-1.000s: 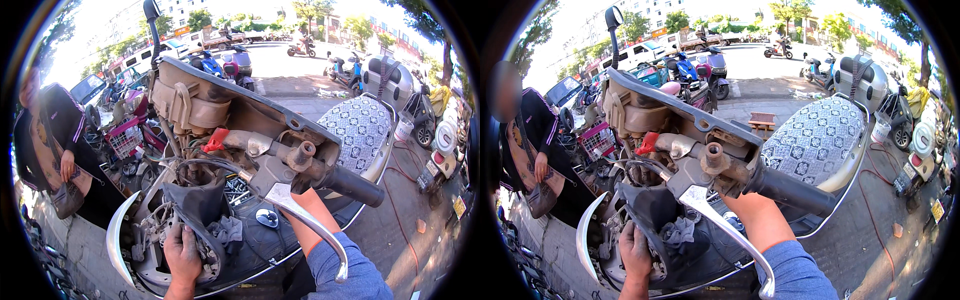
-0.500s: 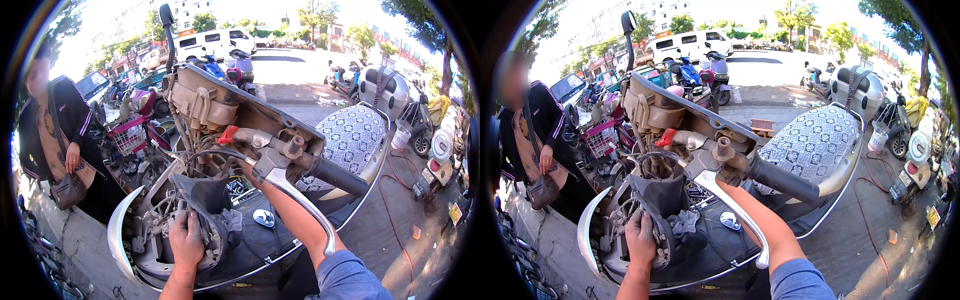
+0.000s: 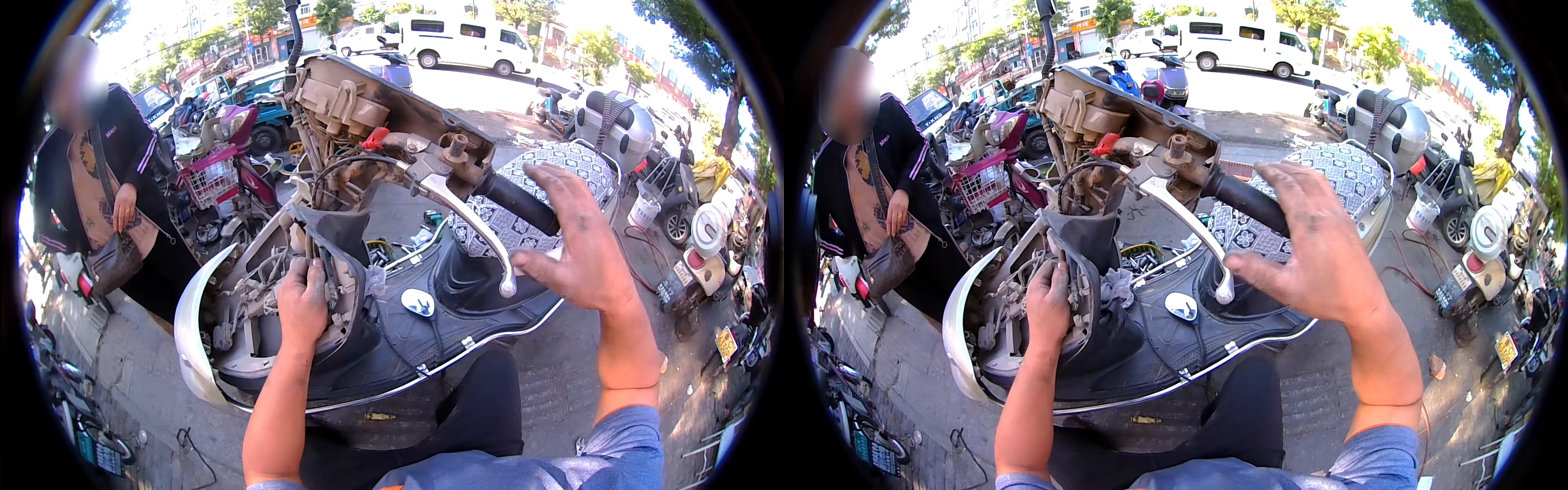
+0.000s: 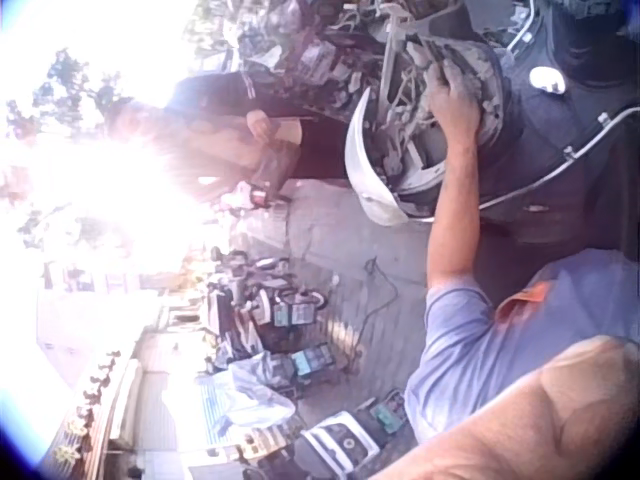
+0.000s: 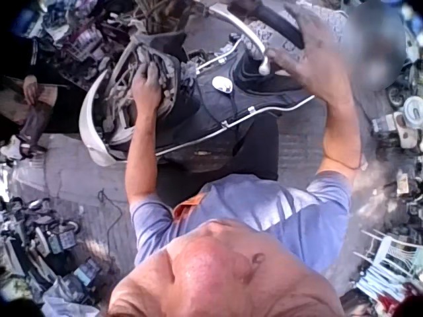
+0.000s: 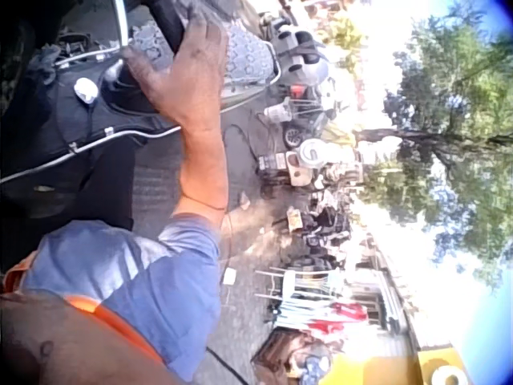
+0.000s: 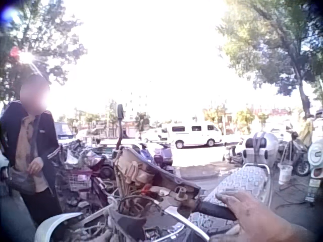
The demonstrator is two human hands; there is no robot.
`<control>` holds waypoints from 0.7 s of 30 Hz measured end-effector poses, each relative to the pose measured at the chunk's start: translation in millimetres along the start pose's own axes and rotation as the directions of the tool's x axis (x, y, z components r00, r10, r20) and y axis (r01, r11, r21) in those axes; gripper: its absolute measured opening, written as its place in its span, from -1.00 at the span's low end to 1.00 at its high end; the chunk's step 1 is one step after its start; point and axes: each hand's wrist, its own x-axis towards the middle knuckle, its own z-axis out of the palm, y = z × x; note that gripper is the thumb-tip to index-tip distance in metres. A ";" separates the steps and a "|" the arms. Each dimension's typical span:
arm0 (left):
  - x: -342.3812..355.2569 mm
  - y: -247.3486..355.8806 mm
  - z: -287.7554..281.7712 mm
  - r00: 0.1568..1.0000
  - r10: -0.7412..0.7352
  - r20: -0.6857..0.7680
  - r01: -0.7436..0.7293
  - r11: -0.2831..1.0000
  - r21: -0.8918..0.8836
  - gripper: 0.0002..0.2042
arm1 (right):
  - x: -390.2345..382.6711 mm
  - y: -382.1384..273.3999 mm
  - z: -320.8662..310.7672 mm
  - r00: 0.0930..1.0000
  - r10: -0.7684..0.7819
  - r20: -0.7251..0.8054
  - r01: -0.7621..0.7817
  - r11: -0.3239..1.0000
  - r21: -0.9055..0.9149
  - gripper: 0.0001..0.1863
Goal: The person removes the front plastic housing of a scooter and uses their hands to disconnect and adjust the wiring and internal mechanical components near the handlebars. They reach inside the assembly to work on specific parts and briefly lower themselves to access the lower frame of the vehicle.
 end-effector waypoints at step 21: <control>141.4 7.3 -44.3 0.924 -0.379 -0.047 0.211 0.610 -0.764 -0.76 | 63.5 15.8 4.4 0.877 0.070 0.475 -0.136 0.985 0.104 -0.33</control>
